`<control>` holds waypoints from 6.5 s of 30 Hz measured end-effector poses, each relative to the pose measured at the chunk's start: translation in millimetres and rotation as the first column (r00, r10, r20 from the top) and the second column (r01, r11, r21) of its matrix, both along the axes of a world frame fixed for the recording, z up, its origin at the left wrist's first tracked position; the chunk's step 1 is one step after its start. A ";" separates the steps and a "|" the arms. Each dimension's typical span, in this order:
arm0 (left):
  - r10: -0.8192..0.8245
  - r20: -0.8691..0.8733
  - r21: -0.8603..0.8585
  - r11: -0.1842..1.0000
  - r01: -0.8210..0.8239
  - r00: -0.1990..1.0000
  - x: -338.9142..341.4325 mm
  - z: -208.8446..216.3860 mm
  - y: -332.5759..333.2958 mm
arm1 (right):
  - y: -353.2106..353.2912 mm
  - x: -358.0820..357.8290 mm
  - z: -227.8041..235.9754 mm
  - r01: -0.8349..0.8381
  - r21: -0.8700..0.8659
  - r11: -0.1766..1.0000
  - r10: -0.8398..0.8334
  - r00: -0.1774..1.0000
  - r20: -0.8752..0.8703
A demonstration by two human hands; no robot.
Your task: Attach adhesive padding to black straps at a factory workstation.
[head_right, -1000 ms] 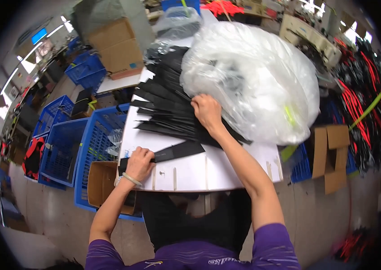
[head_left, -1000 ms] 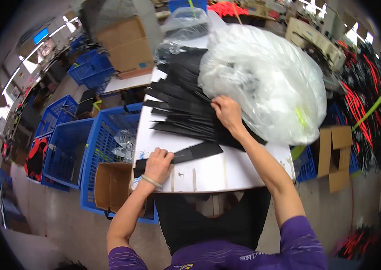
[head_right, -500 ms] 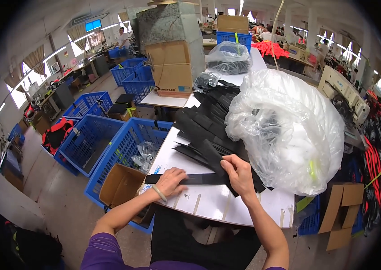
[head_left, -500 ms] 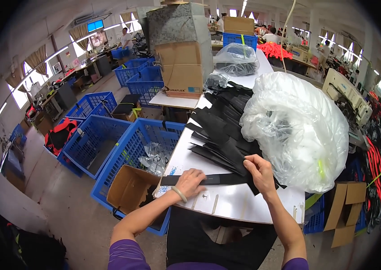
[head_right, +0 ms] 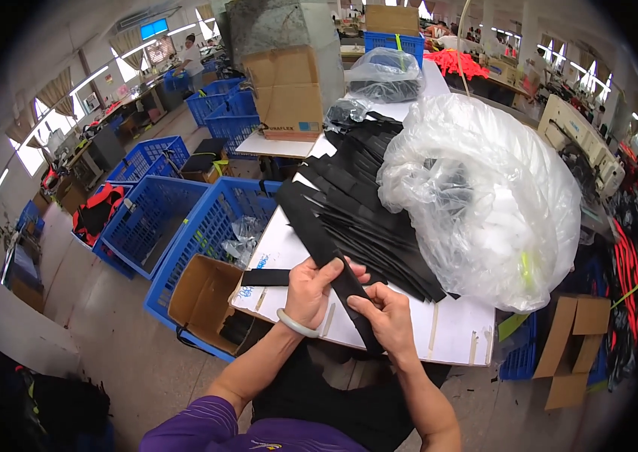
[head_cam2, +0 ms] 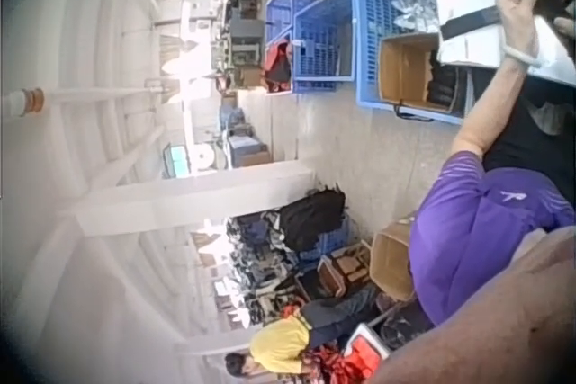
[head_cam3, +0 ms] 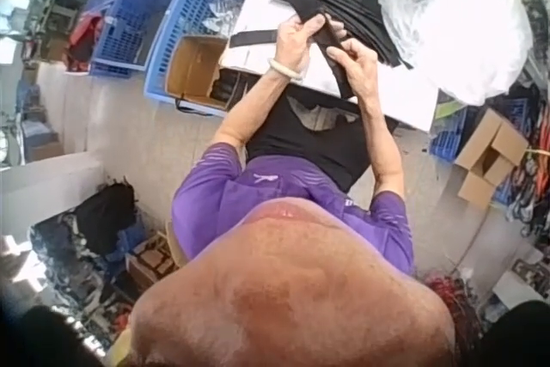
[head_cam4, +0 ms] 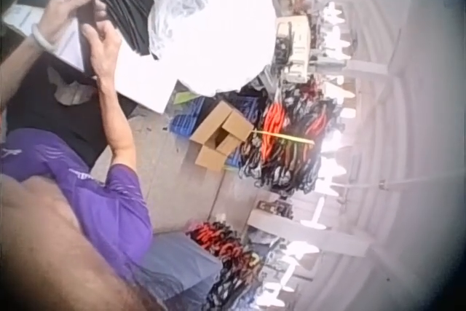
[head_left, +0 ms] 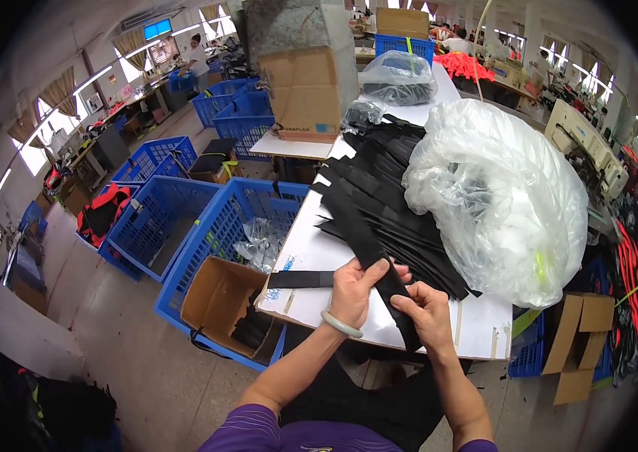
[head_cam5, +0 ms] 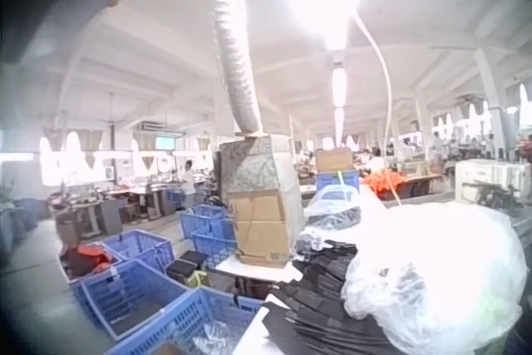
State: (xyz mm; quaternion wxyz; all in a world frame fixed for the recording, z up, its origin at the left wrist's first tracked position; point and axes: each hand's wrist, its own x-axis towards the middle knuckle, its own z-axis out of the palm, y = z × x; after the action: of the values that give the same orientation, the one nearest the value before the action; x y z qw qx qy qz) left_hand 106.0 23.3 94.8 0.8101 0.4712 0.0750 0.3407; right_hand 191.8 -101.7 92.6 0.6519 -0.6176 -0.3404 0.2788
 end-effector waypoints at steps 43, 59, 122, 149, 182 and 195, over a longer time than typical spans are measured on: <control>-0.210 -0.248 -0.355 0.928 0.113 0.946 47.9 -31.9 -19.3 | -79.9 318.2 -50.7 0.805 0.162 0.570 -0.374 0.079 0.924; -0.242 -0.253 -0.427 0.897 0.116 0.937 37.9 -28.0 -35.4 | -64.9 361.7 -70.6 0.834 -0.153 0.530 0.079 0.131 0.988; 0.135 0.131 -0.570 0.821 -0.037 0.982 -22.7 -26.2 14.5 | -1.3 -24.4 -3.9 -0.035 -0.111 0.993 0.102 0.714 0.692; 0.574 0.137 -0.687 0.642 -0.340 0.807 -119.4 -13.9 21.4 | 47.9 -90.7 20.8 -0.353 -0.140 0.925 0.353 0.663 0.660; 0.644 0.070 -0.550 0.662 -0.510 0.762 -140.5 -20.3 32.9 | 57.8 -99.8 11.7 -0.458 -0.002 0.889 0.227 0.436 0.871; 0.214 0.166 -0.663 0.747 -0.052 0.963 -53.0 -22.8 34.3 | 34.2 -51.1 -29.7 -0.145 0.193 0.970 -0.048 0.668 0.743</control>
State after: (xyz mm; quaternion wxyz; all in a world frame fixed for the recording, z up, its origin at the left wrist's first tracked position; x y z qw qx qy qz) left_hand 53.0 57.6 72.0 0.8998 0.1096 0.1279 0.4025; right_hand 140.8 -67.5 62.9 0.5175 -0.5862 -0.6230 -0.0217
